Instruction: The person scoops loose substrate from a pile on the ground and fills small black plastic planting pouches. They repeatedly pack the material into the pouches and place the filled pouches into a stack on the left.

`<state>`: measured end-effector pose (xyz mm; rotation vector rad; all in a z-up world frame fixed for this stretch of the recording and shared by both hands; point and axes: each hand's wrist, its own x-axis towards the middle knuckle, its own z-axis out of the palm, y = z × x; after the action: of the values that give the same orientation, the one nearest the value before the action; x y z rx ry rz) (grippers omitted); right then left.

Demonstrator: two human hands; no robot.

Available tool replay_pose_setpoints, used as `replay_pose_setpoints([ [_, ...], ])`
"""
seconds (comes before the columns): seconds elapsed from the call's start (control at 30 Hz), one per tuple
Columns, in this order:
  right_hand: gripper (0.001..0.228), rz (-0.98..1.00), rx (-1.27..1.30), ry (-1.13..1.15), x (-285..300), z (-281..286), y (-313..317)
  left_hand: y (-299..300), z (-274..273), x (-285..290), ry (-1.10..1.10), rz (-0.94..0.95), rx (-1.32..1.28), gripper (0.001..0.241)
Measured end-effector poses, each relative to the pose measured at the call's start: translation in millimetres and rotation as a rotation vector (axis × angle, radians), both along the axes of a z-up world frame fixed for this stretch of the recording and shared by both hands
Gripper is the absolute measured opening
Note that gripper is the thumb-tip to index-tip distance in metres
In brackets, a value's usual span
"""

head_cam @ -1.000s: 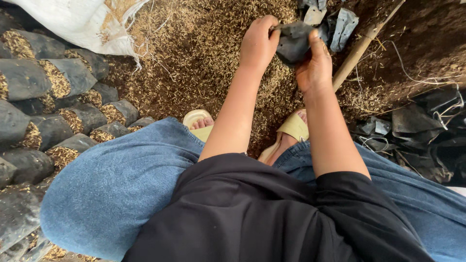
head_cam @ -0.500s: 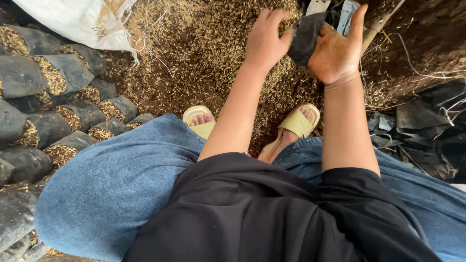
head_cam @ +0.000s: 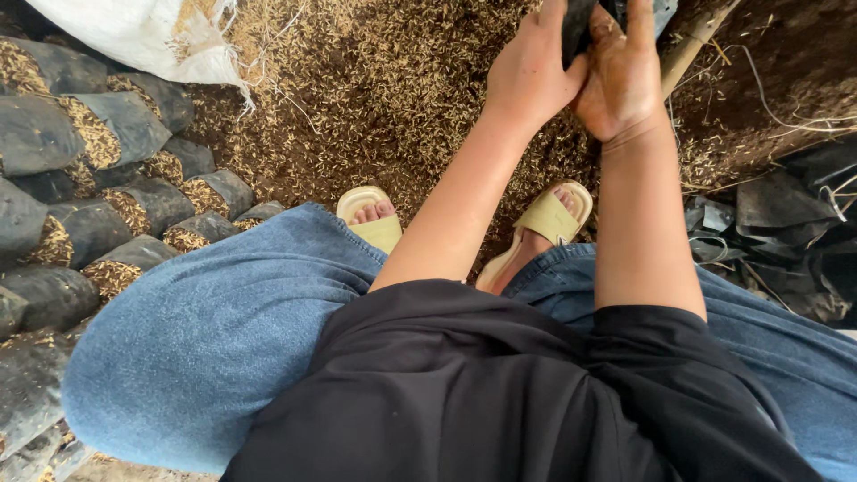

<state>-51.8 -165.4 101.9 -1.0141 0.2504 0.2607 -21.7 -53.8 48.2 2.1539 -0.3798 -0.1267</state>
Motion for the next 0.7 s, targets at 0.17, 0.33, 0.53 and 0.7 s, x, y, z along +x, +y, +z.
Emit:
replay_pose_setpoints([
  [0.17, 0.053, -0.155, -0.168, 0.065, -9, -14, -10, 1, -13, 13, -0.153, 0.098, -0.003, 0.026],
  [0.33, 0.024, -0.391, -0.894, -0.208, -18, -62, 9, 52, -36, 75, 0.008, 0.274, 0.216, 0.03],
  [0.53, 0.07, 0.55, -1.729, -0.599, -70, -129, 109, 103, -33, 89, -0.225, 0.437, 0.169, 0.035],
  [0.7, 0.062, 0.519, -2.005, -0.909, -47, -168, 96, 132, -6, 83, -0.251, 0.458, 0.102, 0.029],
])
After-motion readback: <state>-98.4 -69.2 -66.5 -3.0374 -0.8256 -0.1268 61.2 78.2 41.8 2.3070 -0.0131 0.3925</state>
